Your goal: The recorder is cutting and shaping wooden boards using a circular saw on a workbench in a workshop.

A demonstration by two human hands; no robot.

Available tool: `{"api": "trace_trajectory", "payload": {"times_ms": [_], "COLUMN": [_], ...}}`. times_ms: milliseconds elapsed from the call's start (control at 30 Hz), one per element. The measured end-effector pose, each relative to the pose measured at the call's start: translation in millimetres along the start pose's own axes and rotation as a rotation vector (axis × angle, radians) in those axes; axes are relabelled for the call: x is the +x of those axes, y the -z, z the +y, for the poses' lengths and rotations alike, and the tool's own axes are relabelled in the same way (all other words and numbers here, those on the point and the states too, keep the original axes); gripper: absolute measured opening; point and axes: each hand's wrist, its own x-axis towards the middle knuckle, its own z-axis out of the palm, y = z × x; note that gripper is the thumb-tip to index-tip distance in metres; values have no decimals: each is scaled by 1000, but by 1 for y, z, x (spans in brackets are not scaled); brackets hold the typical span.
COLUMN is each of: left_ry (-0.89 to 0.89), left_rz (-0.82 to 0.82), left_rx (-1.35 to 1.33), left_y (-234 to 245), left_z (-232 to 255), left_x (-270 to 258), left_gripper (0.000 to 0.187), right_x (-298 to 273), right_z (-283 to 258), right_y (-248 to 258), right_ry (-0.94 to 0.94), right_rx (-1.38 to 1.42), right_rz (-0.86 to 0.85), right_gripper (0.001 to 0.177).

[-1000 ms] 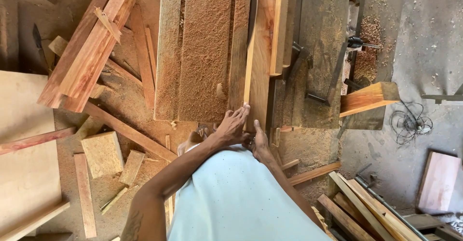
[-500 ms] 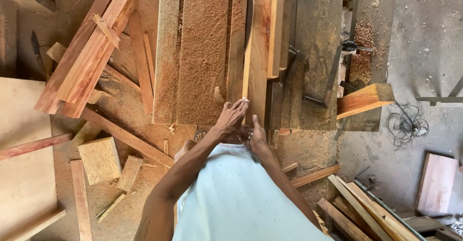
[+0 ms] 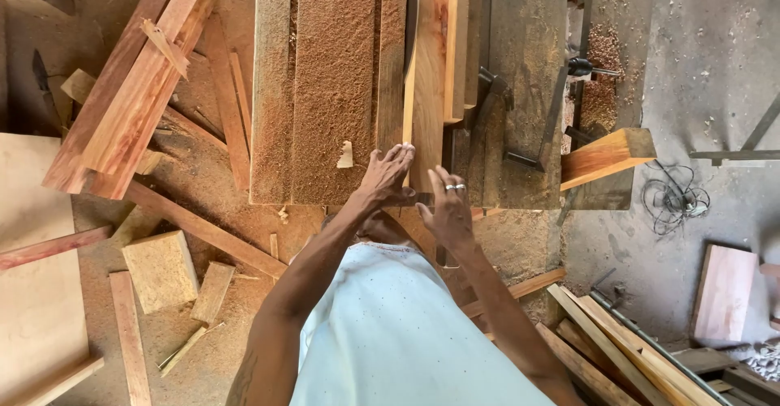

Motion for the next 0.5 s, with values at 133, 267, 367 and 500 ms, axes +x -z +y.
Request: {"api": "trace_trajectory", "payload": {"times_ms": [133, 267, 367, 500], "left_ry": [5, 30, 41, 40], "left_rz": [1, -11, -6, 5], "left_rx": [27, 40, 49, 47], "left_y": [-3, 8, 20, 22], "left_z": [-5, -4, -4, -6], "left_x": [10, 14, 16, 23], "left_gripper": [116, 118, 117, 118], "right_x": [25, 43, 55, 66], "right_z": [12, 71, 79, 68], "right_y": [0, -53, -55, -43], "right_ry": [149, 215, 215, 260], "right_rx": [-419, -486, -447, -507], "right_rz": [-241, -163, -209, -200], "right_gripper": [92, 74, 70, 75]}}
